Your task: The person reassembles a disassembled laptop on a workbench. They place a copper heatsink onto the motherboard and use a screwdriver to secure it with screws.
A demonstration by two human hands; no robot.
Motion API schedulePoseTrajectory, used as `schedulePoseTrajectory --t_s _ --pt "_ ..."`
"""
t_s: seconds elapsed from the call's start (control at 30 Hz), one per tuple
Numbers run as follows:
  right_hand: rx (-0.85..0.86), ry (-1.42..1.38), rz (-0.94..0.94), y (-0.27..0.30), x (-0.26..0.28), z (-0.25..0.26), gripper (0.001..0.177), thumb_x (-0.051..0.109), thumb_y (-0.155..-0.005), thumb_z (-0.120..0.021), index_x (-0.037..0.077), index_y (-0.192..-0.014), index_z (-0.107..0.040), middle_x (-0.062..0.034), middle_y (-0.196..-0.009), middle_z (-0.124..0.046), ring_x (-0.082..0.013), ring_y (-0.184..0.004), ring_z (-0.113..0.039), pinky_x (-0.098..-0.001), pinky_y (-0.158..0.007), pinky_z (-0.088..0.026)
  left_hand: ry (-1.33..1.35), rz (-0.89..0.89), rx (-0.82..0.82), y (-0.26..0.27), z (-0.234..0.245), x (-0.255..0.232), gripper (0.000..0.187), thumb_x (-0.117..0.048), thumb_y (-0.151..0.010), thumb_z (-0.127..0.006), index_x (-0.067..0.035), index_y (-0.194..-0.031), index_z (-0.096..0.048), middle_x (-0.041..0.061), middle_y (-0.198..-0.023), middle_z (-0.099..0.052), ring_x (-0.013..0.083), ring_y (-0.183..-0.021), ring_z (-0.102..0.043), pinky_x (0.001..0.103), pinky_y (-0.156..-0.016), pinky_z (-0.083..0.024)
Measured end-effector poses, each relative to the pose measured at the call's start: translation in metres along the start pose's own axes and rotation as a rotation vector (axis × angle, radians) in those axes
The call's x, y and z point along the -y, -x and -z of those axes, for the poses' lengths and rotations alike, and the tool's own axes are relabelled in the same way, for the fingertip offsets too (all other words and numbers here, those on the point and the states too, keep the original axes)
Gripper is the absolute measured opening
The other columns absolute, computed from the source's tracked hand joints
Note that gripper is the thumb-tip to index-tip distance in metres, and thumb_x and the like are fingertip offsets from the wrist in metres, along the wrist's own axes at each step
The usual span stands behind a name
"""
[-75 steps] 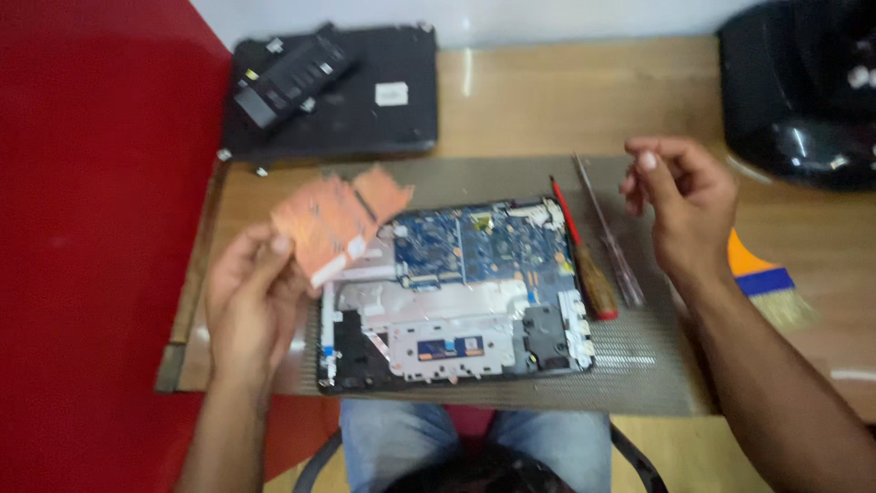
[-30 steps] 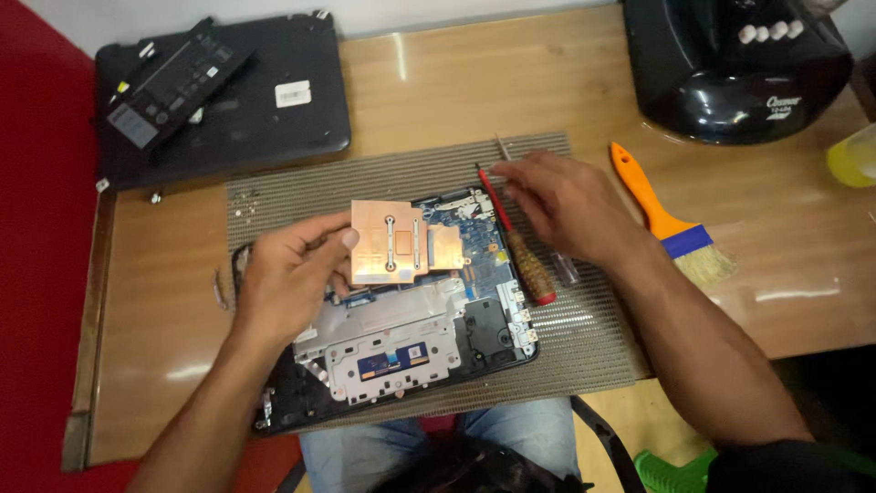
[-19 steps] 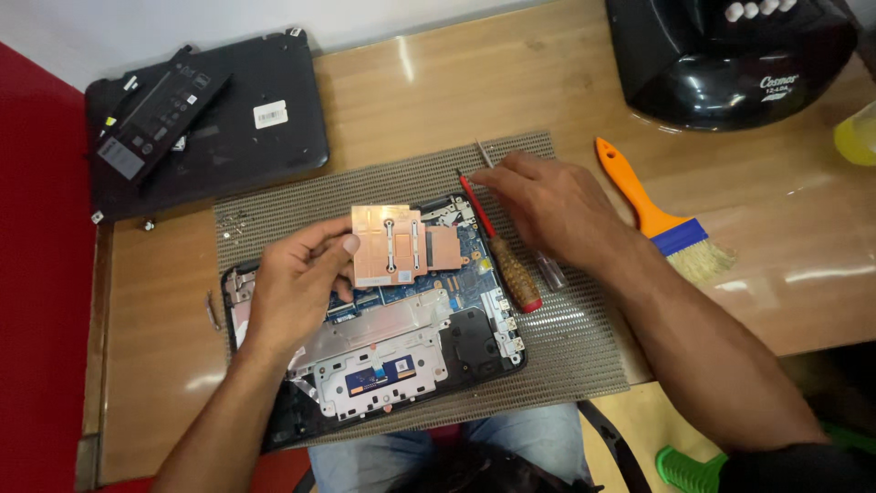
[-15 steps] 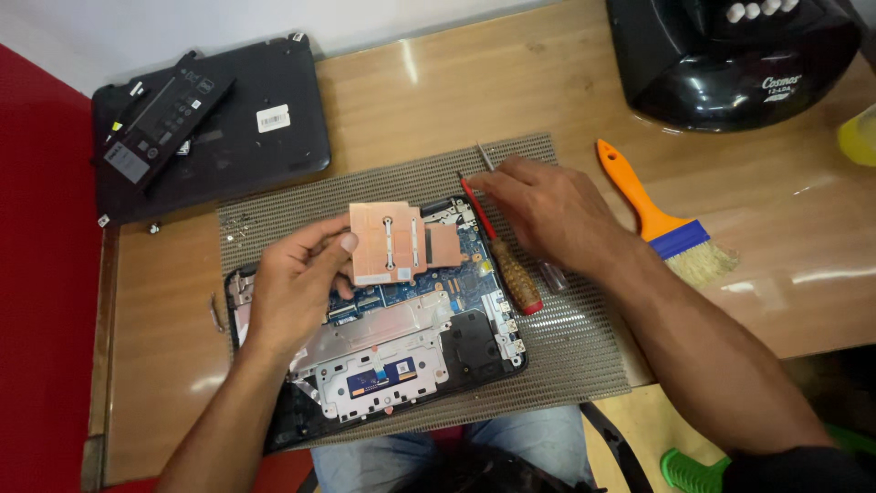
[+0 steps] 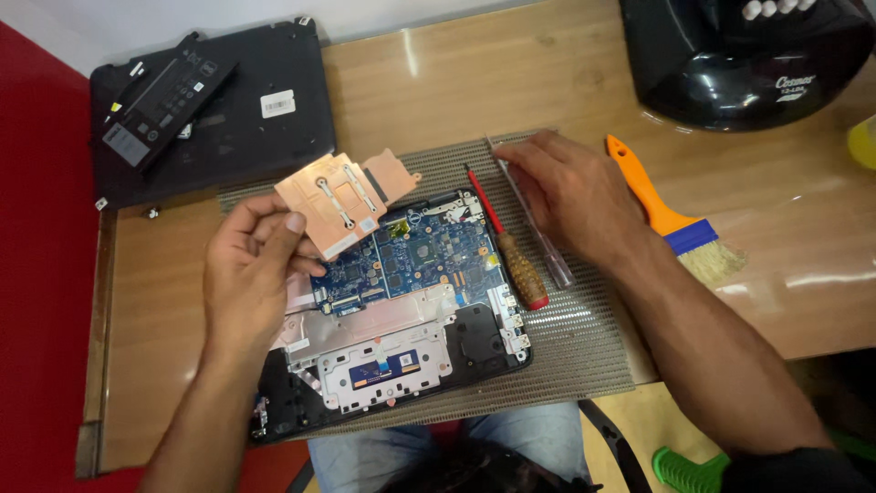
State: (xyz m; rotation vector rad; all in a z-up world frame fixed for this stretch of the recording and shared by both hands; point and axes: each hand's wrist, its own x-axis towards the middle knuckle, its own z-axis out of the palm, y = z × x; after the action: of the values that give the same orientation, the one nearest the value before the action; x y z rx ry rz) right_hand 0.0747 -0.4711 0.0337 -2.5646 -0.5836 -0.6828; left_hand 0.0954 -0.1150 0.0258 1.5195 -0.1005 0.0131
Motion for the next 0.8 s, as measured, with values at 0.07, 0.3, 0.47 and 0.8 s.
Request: schedulePoseTrajectory --t_s 0.07,0.3,0.47,0.8 --pt "0.007 -0.013 -0.001 -0.001 0.006 0.003 0.021 0.009 -0.102 -0.064 0.013 -0.121 -0.071 -0.0101 -0.100 -0.068 -0.0338 -0.098 -0.071 -0.0422 -0.080 -0.058 0.012 0.002 -0.002 0.001 -0.002 -0.003 0.026 -0.002 -0.103 -0.059 0.007 -0.127 -0.056 0.016 -0.092 -0.068 0.0203 -0.067 -0.072 0.027 -0.054 -0.066" --pt "0.011 -0.088 0.019 -0.006 0.017 0.010 0.018 0.004 -0.101 -0.065 0.006 -0.118 -0.071 -0.0155 -0.098 -0.069 -0.0385 -0.097 -0.071 -0.0439 -0.081 -0.057 -0.006 -0.006 0.040 -0.004 -0.003 0.003 0.029 -0.003 -0.102 -0.061 0.006 -0.130 -0.061 0.015 -0.091 -0.071 0.0183 -0.064 -0.072 0.025 -0.053 -0.065" --pt "0.005 -0.096 0.028 -0.006 0.018 0.008 0.018 0.004 -0.101 -0.065 0.005 -0.117 -0.072 -0.0160 -0.098 -0.070 -0.0387 -0.097 -0.072 -0.0444 -0.081 -0.057 0.001 -0.019 0.044 -0.002 -0.009 -0.004 0.030 -0.003 -0.102 -0.061 0.004 -0.131 -0.061 0.016 -0.092 -0.071 0.0192 -0.066 -0.073 0.025 -0.054 -0.065" --pt "-0.020 -0.101 0.035 -0.004 0.018 0.005 0.016 0.004 -0.101 -0.067 0.006 -0.116 -0.074 -0.0136 -0.098 -0.071 -0.0362 -0.096 -0.072 -0.0426 -0.081 -0.057 -0.042 -0.015 0.060 0.001 -0.009 -0.003 0.031 -0.004 -0.102 -0.059 0.004 -0.132 -0.058 0.019 -0.097 -0.071 0.0212 -0.071 -0.074 0.026 -0.058 -0.066"
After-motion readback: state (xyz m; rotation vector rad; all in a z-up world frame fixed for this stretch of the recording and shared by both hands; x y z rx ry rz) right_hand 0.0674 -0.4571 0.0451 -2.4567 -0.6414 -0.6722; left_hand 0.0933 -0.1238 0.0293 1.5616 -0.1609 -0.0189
